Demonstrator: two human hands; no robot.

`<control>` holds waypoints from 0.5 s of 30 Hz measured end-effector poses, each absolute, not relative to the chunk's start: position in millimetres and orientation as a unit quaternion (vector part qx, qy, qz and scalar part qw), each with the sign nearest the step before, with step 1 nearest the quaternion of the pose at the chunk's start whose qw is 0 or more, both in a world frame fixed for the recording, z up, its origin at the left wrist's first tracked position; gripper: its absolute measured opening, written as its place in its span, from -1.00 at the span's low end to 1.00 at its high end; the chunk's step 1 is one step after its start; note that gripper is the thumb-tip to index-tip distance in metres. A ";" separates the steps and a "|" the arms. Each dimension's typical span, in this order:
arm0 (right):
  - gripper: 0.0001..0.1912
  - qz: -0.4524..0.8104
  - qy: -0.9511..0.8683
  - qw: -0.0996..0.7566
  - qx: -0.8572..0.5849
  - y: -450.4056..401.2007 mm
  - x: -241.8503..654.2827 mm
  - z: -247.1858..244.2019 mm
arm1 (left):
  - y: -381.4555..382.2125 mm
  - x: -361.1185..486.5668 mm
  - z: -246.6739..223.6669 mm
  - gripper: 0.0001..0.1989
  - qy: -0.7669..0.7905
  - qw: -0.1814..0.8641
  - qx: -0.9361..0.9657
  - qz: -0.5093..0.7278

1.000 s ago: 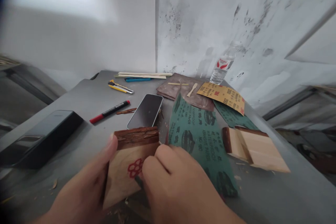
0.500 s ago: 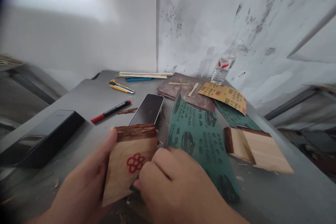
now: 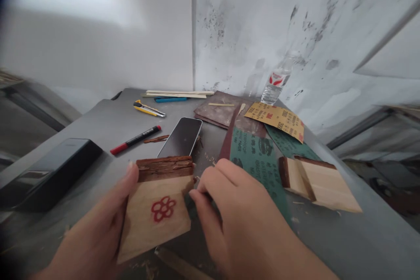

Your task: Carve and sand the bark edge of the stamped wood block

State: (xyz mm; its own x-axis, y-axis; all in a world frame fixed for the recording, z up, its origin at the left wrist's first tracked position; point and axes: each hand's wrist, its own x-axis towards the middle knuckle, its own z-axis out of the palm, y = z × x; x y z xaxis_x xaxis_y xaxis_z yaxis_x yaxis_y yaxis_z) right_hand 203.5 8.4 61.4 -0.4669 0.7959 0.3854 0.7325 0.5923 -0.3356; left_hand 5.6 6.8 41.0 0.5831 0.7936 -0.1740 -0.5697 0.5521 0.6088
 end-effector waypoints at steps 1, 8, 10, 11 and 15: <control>-0.77 0.053 -0.854 0.273 -0.440 9.7 204.2 63.8 | 6.2 3.9 37.4 -0.52 0.219 0.863 0.242 0.386; -0.74 -0.002 -0.888 0.259 -0.380 3.0 201.8 63.8 | -2.1 8.5 21.9 -0.56 0.267 0.830 0.263 0.413; -0.71 0.001 -0.892 0.248 -0.378 0.8 200.6 58.2 | -3.1 13.0 22.3 -0.61 0.282 0.815 0.279 0.424; -0.70 0.012 -0.891 0.246 -0.381 0.0 200.2 55.1 | -3.3 14.5 23.1 -0.64 0.286 0.810 0.284 0.425; -0.72 0.057 -0.891 0.230 -0.387 -1.6 199.6 47.7 | -3.5 13.8 30.7 -0.68 0.280 0.802 0.310 0.427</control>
